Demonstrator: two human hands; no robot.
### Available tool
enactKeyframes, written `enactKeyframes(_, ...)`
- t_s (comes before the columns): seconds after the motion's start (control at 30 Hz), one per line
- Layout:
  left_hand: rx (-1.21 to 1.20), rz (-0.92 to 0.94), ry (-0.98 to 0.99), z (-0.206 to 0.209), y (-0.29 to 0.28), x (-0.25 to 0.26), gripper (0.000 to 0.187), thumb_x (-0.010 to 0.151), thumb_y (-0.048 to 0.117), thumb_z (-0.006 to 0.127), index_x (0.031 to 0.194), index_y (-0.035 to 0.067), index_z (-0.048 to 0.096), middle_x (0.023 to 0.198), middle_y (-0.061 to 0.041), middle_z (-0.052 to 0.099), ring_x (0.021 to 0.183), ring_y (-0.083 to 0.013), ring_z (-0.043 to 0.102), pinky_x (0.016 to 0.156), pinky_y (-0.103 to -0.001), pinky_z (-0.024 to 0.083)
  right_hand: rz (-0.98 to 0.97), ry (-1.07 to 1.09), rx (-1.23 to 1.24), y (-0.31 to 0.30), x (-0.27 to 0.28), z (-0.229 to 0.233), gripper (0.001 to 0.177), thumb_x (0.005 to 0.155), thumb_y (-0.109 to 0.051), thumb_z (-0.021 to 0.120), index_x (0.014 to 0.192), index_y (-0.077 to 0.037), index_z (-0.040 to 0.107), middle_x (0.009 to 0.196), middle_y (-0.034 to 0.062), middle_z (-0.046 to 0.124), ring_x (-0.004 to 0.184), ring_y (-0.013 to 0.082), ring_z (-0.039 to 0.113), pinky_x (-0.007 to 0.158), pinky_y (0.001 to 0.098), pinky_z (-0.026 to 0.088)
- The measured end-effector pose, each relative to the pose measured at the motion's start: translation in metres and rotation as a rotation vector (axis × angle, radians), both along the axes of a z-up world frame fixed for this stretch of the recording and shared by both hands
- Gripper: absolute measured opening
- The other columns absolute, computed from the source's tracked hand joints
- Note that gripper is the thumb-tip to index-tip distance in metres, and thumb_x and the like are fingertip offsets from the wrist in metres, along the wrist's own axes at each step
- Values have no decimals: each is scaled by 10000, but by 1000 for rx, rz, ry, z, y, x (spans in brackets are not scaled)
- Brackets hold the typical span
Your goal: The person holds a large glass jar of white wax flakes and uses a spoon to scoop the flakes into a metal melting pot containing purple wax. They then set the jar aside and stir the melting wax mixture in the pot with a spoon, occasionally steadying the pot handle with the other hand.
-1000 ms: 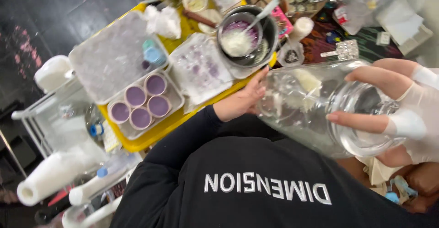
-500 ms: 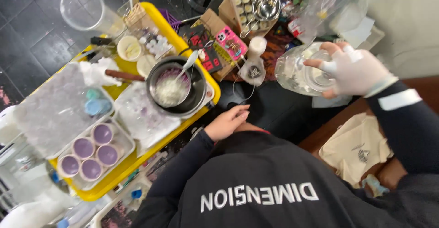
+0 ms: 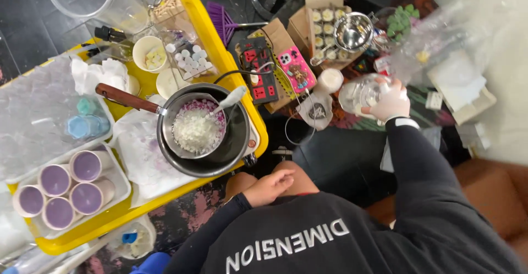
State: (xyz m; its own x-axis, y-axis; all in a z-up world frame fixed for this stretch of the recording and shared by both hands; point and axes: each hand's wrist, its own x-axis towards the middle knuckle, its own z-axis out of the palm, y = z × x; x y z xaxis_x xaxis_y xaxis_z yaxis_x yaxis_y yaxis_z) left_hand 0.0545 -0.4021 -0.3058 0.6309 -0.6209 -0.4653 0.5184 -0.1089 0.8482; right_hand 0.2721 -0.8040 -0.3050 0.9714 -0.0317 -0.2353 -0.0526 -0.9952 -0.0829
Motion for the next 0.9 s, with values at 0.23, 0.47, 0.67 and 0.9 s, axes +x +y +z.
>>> enactKeyframes(0.23,127,-34,13,-26,13,14,496,1061,361,521,1465,74,515,1136,-34,664,1043,-113,606,925,-265,491,-353,-6,77,20,26,-71,1088,574,-413,979,1512,-249,454,1449,240,426,1298,479,455,1052,537,434)
enactKeyframes(0.47,15,138,70,-82,6,20,408,1058,276,544,1402,57,560,1178,-29,666,1083,-106,615,974,-266,487,-536,65,87,26,56,-90,1132,597,-409,981,1537,-210,382,1536,294,312,1362,492,374,1048,546,426)
enactKeyframes(0.67,-132,258,50,-98,-6,27,364,1076,208,529,1393,33,565,1227,-59,652,1137,-125,604,1010,-284,486,-647,47,205,-12,63,-133,1232,649,-464,933,1642,-138,282,1577,342,310,1380,502,449,1109,518,438)
enactKeyframes(0.9,-187,321,-4,-57,-16,40,320,1080,195,531,1355,34,557,1239,-74,665,1172,-129,625,1020,-290,494,-655,-18,228,-2,39,-106,1300,660,-539,965,1608,-82,201,1580,370,145,1388,544,322,1094,506,345)
